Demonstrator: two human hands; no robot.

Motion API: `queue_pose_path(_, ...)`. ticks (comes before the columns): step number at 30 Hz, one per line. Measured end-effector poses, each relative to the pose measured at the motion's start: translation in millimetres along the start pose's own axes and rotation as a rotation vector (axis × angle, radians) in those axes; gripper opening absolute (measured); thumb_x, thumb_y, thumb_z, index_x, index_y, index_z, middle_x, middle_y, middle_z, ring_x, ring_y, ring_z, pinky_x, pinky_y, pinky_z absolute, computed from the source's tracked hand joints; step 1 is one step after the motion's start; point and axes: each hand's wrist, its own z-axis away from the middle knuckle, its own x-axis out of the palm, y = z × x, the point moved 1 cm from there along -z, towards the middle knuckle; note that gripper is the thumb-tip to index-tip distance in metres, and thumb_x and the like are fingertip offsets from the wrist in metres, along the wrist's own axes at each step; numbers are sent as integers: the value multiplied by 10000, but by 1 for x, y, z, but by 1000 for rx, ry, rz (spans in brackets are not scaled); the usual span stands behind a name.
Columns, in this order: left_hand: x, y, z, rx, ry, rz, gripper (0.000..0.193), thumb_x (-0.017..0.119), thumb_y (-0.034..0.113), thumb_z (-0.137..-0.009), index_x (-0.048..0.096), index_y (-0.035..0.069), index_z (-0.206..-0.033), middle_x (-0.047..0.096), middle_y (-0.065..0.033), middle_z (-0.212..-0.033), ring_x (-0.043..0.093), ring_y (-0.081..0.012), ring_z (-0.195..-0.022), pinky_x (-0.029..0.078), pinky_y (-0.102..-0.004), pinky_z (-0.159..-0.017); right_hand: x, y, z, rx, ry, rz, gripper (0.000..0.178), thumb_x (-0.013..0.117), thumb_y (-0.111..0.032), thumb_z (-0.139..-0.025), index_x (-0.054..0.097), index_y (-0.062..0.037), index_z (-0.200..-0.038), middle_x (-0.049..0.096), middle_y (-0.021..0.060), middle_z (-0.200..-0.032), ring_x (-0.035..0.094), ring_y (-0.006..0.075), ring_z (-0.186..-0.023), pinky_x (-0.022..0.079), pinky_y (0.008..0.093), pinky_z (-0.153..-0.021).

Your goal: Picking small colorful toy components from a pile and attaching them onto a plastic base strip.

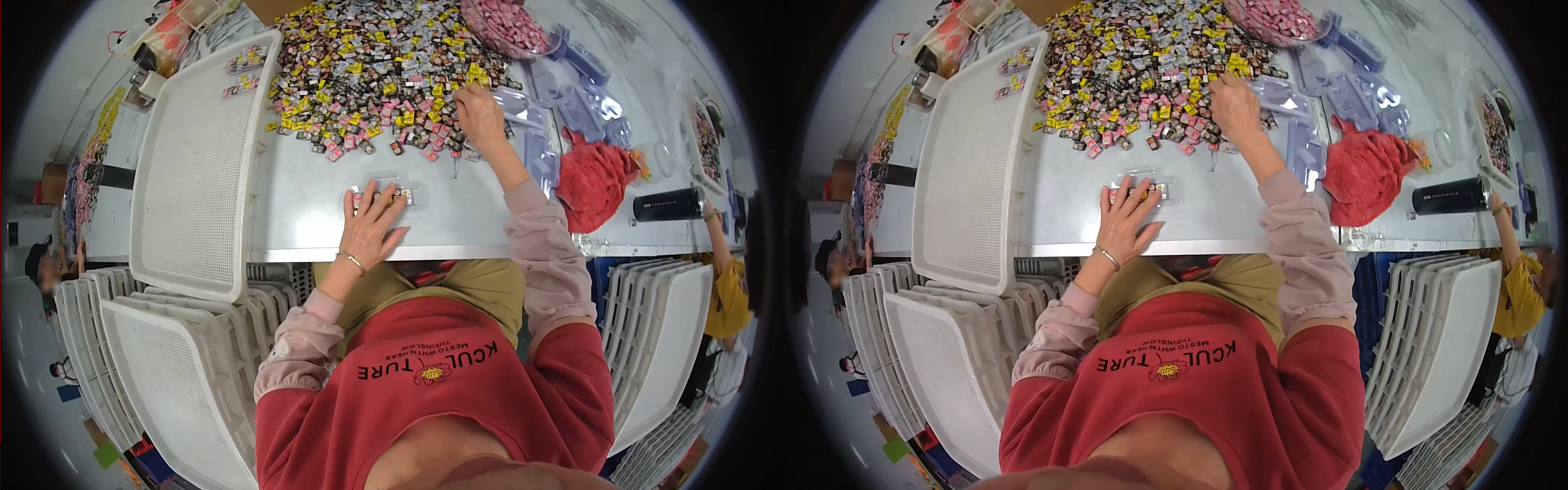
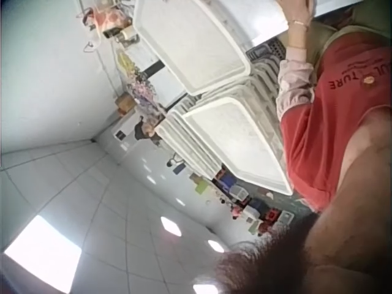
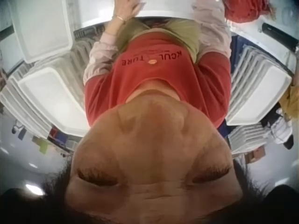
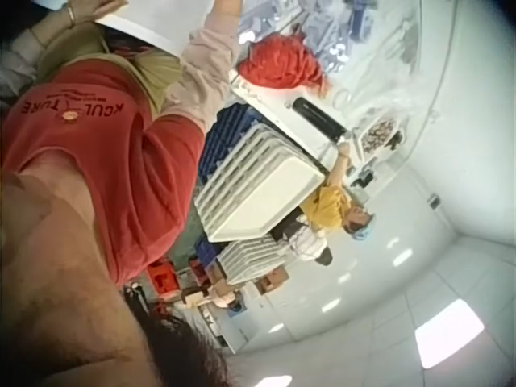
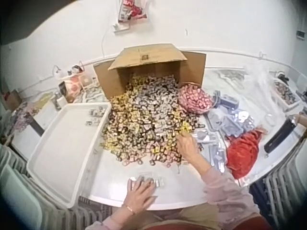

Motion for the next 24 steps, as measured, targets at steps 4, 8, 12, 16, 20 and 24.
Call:
queue_pose_path(4,-1,2,-6,19,-9,17,521,620,336,-854,516,167,-1336,419,-72,-1447,303,-324,-1379,162,-600,-1077,27,-22,-50,-193,223,-219,267,625,-173,-814,645,-95,-1068,581,118,-1138,532,323,-1058,457,453,-879)
queue_pose_path(8,-2,2,-7,9,-9,41,529,629,334,-844,518,162,-1332,425,-74,-1440,311,-321,-1373,161,-596,-1079,61,-54,-78,-212,247,23,299,637,-248,-813,638,-116,-1081,484,93,-1300,446,310,-1172,412,538,-899)
queue_pose_path(12,-6,2,-6,1,-16,65,532,632,322,-841,516,154,-1333,431,-76,-1435,320,-325,-1364,159,-590,-1083,59,-41,-98,-275,-106,108,231,620,-231,-812,663,-117,-1008,509,84,-1257,464,289,-1162,413,524,-883)
queue_pose_path(16,-9,0,-5,14,-35,60,538,633,311,-840,509,138,-1334,428,-82,-1438,336,-323,-1355,146,-583,-1089,28,-27,-117,-132,-89,249,182,603,-155,-803,683,-113,-961,568,75,-1156,546,272,-1065,437,514,-834)
queue_pose_path(20,-10,2,-10,37,-46,71,534,633,309,-839,511,139,-1331,438,-83,-1429,354,-321,-1345,141,-591,-1085,53,-4,-171,-180,54,-43,229,588,-81,-797,663,-80,-1014,612,103,-1106,578,316,-1022,478,477,-829)
queue_pose_path(24,-7,2,-14,20,-62,100,532,632,311,-836,514,147,-1329,441,-84,-1425,364,-322,-1339,143,-596,-1080,88,-18,-198,-290,23,156,451,548,27,-806,576,-114,-1233,530,109,-1324,514,333,-1170,470,466,-939)
